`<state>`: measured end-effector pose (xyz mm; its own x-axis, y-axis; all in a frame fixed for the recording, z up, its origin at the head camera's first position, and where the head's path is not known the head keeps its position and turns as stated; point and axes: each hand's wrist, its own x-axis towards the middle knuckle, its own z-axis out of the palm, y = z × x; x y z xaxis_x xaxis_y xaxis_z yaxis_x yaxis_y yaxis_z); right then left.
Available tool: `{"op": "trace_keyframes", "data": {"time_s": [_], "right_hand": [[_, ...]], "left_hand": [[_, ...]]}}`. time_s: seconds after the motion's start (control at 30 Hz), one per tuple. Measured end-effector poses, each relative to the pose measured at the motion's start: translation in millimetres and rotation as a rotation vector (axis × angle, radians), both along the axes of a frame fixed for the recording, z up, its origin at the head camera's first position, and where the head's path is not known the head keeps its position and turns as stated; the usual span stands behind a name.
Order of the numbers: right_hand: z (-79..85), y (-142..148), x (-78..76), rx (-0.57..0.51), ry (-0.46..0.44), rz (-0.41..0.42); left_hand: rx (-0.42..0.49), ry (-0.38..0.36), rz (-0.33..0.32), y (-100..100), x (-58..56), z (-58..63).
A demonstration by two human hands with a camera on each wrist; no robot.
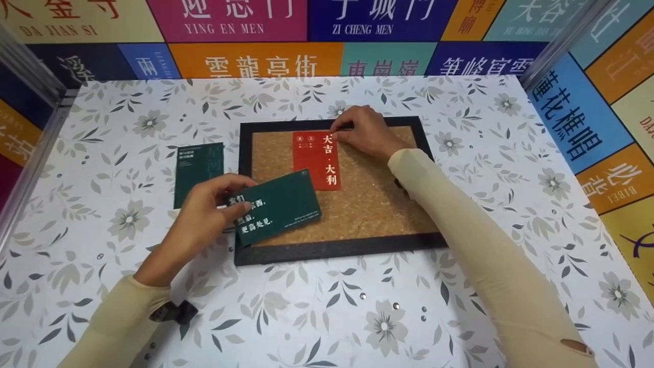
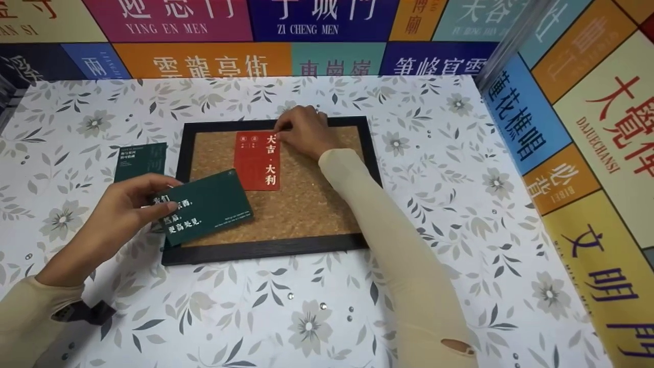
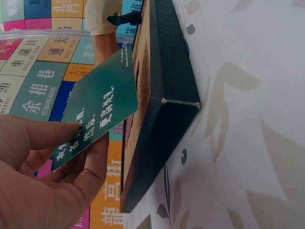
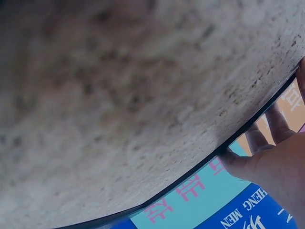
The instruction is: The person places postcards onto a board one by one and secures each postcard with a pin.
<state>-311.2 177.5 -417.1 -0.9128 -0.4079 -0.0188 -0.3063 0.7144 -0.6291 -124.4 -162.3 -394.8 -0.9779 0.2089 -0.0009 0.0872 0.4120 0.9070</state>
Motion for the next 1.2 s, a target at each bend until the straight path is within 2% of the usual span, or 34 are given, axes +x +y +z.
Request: {"op": "trace_keyframes", "data": {"time_s": [0.37, 0.67, 1.0, 1.2], "right_hand": [[1.8, 0.3, -2.2, 0.012, 0.011, 0.013], [0.9, 0.6, -0.3, 0.009, -0.017, -0.005], [-1.7, 3.2, 0.7, -0.026, 0.0, 0.01], [-0.2, 1.8, 1.0, -0.023, 0.013, 0.013]], "left_hand": [[0.012, 0.029, -0.051, 18.9, -6.2, 0.4], [-0.013, 0.0, -0.068, 32.9, -13.6, -3.0], [0.065, 0.005, -0.124, 56.6, -23.4, -10.6], [0.028, 0.022, -0.149, 66.2, -25.4, -11.2]]}}
